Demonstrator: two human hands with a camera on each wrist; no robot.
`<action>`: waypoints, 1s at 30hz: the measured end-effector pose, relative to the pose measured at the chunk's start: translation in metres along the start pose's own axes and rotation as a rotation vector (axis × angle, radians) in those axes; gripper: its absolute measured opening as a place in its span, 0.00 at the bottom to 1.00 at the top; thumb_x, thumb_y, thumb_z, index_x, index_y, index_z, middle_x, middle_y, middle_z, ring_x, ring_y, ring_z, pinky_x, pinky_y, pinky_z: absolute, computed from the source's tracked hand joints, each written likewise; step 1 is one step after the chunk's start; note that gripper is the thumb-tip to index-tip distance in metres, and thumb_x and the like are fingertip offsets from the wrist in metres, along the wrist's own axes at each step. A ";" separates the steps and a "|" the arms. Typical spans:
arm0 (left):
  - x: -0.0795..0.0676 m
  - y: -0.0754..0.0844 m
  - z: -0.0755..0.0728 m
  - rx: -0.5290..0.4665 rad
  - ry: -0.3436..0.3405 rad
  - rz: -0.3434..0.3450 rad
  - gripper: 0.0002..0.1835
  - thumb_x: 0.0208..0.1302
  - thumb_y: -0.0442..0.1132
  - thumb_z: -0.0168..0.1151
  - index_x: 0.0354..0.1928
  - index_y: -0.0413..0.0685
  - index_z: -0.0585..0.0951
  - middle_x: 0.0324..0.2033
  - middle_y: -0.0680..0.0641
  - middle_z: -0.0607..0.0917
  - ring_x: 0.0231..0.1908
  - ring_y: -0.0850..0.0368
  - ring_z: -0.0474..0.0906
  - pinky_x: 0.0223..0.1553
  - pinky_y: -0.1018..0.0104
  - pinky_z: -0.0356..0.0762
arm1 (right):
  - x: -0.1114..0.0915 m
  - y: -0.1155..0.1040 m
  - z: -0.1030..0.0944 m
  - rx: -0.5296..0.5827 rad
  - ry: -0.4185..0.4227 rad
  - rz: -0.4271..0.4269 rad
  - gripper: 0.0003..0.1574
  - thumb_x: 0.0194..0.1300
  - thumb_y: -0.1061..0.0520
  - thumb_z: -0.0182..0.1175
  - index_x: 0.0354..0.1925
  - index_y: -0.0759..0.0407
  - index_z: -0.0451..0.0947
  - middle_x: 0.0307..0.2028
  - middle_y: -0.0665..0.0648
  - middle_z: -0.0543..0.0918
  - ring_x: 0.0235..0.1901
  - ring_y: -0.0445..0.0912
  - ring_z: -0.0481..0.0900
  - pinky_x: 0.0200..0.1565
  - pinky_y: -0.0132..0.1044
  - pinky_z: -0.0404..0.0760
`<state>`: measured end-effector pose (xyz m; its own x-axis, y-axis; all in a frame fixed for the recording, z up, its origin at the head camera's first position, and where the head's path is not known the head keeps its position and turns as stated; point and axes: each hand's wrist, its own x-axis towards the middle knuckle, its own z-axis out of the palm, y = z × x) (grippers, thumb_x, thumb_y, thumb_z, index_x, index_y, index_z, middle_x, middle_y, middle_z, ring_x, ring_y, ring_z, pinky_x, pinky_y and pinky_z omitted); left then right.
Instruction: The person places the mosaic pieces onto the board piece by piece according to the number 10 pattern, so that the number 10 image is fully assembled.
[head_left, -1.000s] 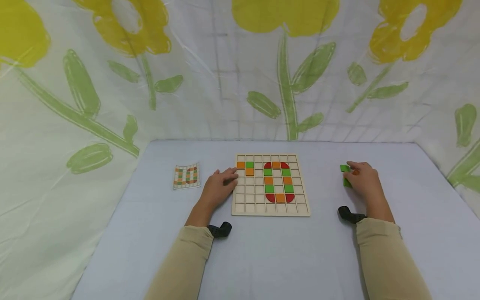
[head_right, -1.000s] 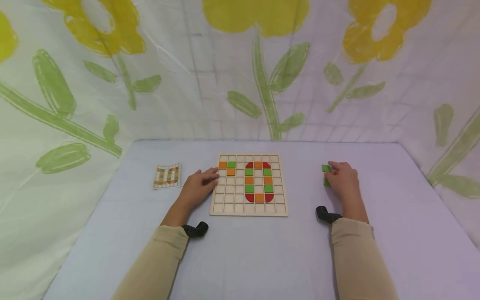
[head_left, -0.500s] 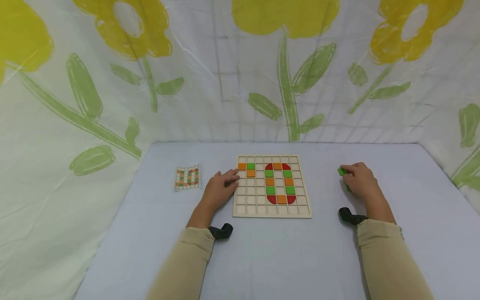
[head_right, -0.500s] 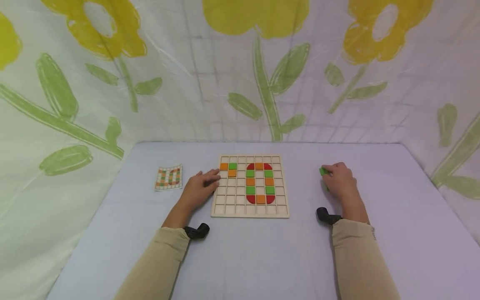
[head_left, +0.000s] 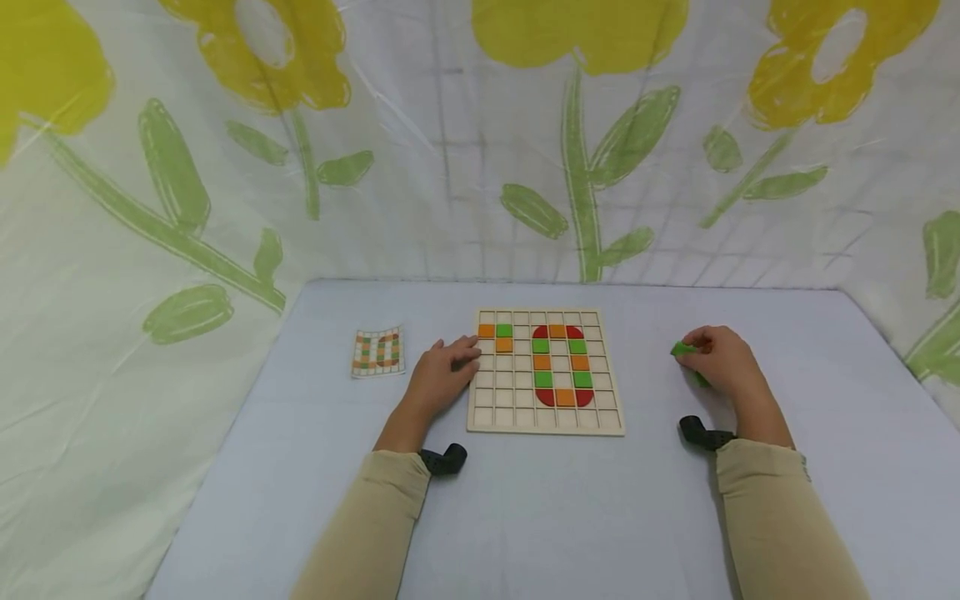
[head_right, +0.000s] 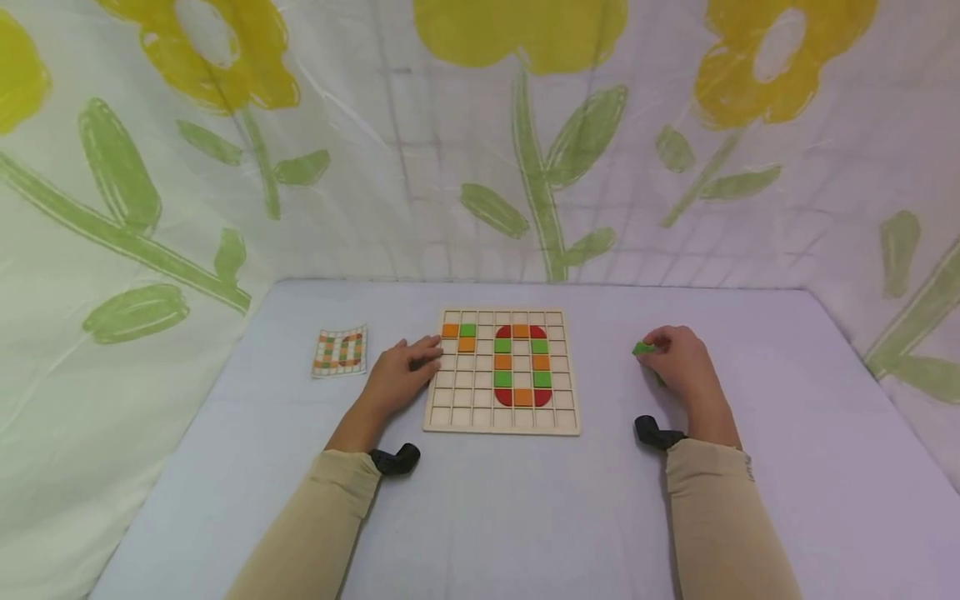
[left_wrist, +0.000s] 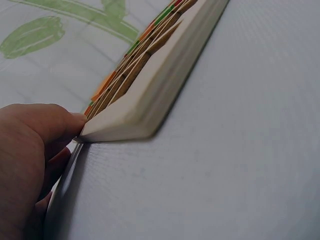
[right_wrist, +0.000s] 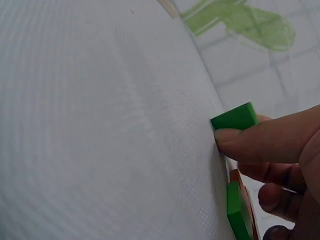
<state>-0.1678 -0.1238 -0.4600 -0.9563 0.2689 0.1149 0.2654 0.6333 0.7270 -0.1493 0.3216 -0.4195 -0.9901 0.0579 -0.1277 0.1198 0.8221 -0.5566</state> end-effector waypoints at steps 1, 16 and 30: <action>0.001 0.000 0.000 0.003 0.001 0.003 0.16 0.69 0.42 0.61 0.55 0.48 0.84 0.65 0.54 0.77 0.68 0.57 0.69 0.77 0.56 0.49 | 0.000 -0.001 0.001 0.002 0.008 -0.005 0.19 0.66 0.52 0.63 0.49 0.64 0.78 0.46 0.68 0.78 0.39 0.55 0.76 0.35 0.41 0.76; 0.002 0.001 0.001 -0.004 -0.005 -0.011 0.15 0.68 0.42 0.62 0.55 0.48 0.84 0.64 0.55 0.77 0.67 0.58 0.70 0.77 0.58 0.49 | 0.001 -0.116 0.055 0.069 -0.053 -0.287 0.18 0.65 0.51 0.65 0.52 0.55 0.84 0.42 0.57 0.85 0.37 0.50 0.77 0.35 0.37 0.79; 0.000 -0.003 0.000 -0.008 -0.001 0.009 0.15 0.68 0.43 0.62 0.54 0.49 0.84 0.64 0.55 0.77 0.67 0.58 0.70 0.77 0.55 0.49 | 0.009 -0.200 0.130 0.090 -0.105 -0.230 0.09 0.61 0.51 0.69 0.39 0.51 0.84 0.36 0.51 0.85 0.35 0.46 0.79 0.38 0.40 0.81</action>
<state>-0.1688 -0.1256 -0.4619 -0.9537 0.2752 0.1210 0.2731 0.6246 0.7316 -0.1722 0.0845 -0.4162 -0.9796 -0.1876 -0.0714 -0.0968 0.7532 -0.6506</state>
